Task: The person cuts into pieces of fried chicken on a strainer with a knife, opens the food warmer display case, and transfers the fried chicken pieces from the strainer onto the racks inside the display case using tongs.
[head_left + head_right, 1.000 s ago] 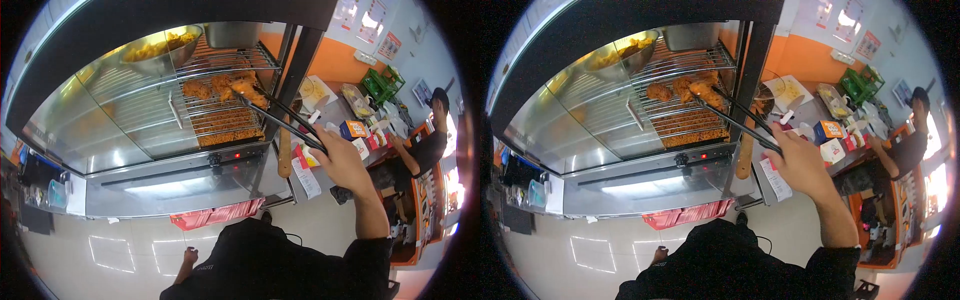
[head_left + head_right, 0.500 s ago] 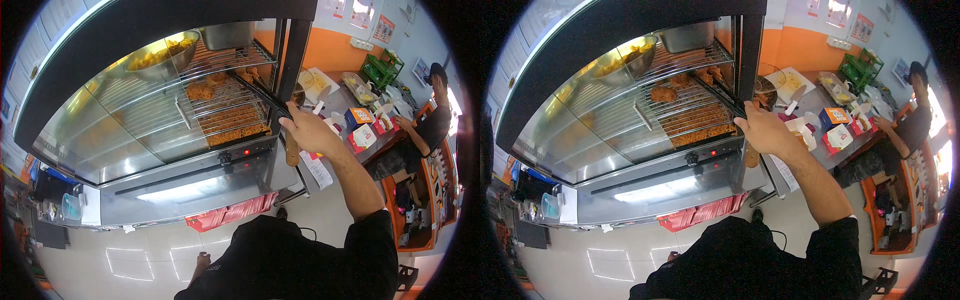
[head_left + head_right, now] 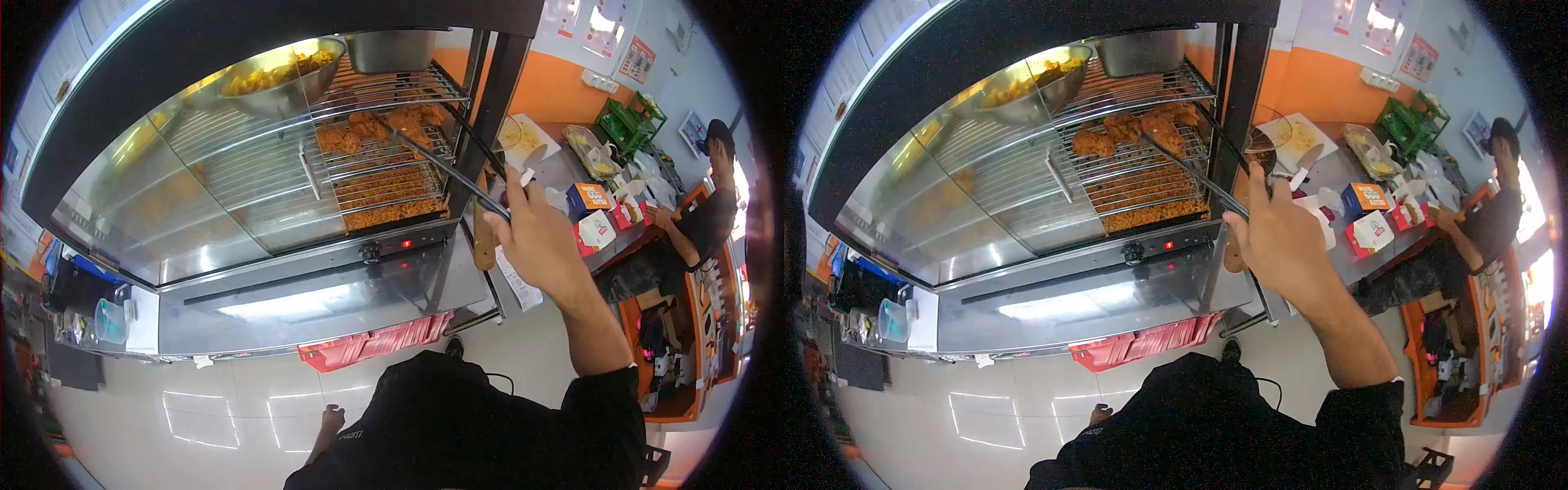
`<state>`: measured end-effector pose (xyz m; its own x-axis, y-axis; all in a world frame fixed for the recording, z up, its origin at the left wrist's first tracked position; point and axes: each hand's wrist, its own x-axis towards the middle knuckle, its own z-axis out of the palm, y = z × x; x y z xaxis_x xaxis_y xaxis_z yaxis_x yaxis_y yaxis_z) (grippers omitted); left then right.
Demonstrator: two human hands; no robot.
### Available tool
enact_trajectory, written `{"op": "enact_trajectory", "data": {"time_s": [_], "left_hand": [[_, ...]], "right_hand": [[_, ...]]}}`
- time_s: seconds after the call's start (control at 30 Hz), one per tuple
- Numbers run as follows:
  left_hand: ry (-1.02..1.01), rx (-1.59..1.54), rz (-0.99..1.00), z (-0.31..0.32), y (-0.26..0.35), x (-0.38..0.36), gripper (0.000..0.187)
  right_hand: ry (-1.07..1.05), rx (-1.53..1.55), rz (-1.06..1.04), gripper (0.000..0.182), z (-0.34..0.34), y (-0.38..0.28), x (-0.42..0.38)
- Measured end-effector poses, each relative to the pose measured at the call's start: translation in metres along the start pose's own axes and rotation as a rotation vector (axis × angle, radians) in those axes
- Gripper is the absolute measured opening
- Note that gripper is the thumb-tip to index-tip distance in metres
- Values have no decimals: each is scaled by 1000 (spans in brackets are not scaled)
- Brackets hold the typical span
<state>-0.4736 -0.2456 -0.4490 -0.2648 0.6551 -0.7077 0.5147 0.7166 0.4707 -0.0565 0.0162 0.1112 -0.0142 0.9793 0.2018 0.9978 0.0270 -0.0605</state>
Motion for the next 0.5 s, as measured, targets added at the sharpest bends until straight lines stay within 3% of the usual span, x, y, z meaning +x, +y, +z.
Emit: {"op": "enact_trajectory", "data": {"time_s": [0.1, 0.2, 0.3, 0.4, 0.5], "left_hand": [[-4, 265, 238, -4, -10, -2, 34], [17, 103, 3, 4, -16, 5, 39], [1, 392, 375, 14, -48, 23, 38], [-64, 278, 289, 21, -51, 26, 38], [-54, 671, 620, 20, -43, 20, 40]], "right_hand": [[25, -61, -37, 63, -13, -2, -7], [71, -177, -117, 62, -29, -9, -5], [126, -280, -175, 63, -31, -15, 5], [160, -398, -207, 62, -22, -19, 27], [155, -458, -256, 57, -16, -20, 40]]}}
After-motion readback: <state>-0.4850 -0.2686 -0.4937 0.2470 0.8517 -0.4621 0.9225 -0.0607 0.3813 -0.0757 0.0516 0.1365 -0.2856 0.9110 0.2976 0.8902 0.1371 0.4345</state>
